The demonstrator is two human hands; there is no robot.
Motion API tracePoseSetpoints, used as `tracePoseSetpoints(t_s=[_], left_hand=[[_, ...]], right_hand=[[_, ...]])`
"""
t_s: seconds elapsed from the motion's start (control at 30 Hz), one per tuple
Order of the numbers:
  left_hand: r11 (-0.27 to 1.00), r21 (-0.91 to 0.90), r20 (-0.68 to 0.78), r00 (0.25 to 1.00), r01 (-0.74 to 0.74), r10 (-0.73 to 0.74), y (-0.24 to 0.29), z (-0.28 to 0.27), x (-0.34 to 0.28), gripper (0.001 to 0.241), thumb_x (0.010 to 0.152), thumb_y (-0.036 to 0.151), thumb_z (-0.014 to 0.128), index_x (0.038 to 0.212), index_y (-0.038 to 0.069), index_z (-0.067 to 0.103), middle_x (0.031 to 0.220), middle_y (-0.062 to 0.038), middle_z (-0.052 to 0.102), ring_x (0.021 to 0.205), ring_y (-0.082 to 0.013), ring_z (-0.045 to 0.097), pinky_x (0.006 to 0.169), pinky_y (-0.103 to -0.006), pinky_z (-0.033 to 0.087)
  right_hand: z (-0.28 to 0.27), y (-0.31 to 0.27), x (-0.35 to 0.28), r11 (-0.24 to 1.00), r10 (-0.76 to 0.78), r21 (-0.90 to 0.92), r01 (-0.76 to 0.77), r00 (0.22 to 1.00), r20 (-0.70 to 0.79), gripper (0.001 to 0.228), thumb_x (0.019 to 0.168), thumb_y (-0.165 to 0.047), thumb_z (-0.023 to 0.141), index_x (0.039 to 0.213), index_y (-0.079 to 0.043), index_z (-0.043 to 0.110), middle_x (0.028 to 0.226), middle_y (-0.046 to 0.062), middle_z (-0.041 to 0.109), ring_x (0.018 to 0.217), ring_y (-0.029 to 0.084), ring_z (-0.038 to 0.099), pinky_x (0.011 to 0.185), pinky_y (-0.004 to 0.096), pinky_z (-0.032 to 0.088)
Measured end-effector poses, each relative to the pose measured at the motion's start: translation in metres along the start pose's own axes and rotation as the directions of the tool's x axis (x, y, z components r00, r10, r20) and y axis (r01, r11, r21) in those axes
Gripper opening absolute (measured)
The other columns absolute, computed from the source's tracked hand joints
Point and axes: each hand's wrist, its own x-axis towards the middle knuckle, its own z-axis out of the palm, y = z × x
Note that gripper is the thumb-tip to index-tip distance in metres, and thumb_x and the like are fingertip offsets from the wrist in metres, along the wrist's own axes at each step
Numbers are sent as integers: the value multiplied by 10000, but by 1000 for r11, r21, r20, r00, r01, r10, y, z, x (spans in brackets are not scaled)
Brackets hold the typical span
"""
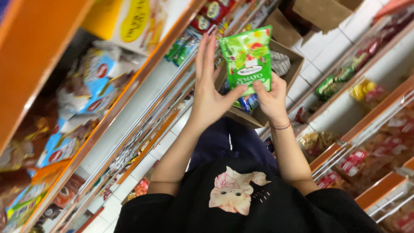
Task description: The person scans various snack packages with a handheld scanner, places them onto store shelves, and then wipes a spray bottle and a shelf edge with a cloth.
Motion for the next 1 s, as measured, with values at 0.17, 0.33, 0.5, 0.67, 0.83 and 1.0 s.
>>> tracePoseSetpoints(t_s=[0.17, 0.33, 0.5, 0.67, 0.83, 1.0], left_hand=[[950, -218, 72, 974, 225, -214, 27, -21, -27, 923, 895, -17, 789, 1635, 71, 243, 1489, -152, 546, 1222, -206, 665, 974, -346, 620], [998, -53, -188, 982, -24, 14, 51, -56, -48, 598, 966, -24, 774, 1501, 19, 509, 1293, -151, 720, 1124, -220, 750, 963, -323, 636], [950, 283, -398, 885, -132, 241, 95, -102, -63, 417, 875, 19, 855, 1253, -16, 685, 1199, -191, 733, 1079, -257, 758, 959, -333, 611], [915, 378, -456, 832, -139, 315, 145, -148, -80, 411, 895, 3, 854, 1258, -43, 667, 1237, -215, 709, 1110, -267, 749, 927, -309, 615], [871, 481, -484, 796, -106, 364, 189, -192, -85, 396, 928, -9, 840, 1274, -56, 653, 1292, -226, 677, 1096, -238, 729, 925, -297, 621], [869, 493, -548, 764, -33, 340, 206, -220, -73, 346, 976, -18, 800, 1292, -21, 660, 1267, -183, 691, 986, -178, 742, 834, -245, 636]], right_hand=[[41, -48, -1, 977, -185, -88, 194, 978, 97, 383, 1078, -82, 638, 1422, 61, 549, 1267, 110, 678, 1138, 159, 653, 1037, 318, 531], [88, -109, -4, 991, -111, -24, 129, 925, 363, 439, 975, 67, 617, 1400, 87, 507, 1193, 161, 708, 1051, 224, 725, 999, 364, 586], [152, -166, 0, 964, -161, -112, 241, 865, 475, 423, 876, 105, 670, 1286, 136, 568, 1247, 160, 653, 1022, 214, 724, 914, 340, 604], [218, -199, 2, 869, -402, -66, 491, 776, 485, 624, 839, 124, 801, 1417, 131, 565, 1240, 173, 681, 1095, 191, 701, 971, 297, 592], [277, -220, 2, 897, -398, -2, 443, 808, 434, 669, 772, 113, 823, 1388, 94, 564, 1087, 130, 726, 995, 133, 724, 914, 256, 606], [320, -234, 12, 806, -469, -119, 580, 748, 471, 353, 893, 146, 830, 1214, 119, 687, 1029, 154, 716, 861, 131, 709, 750, 212, 572]])
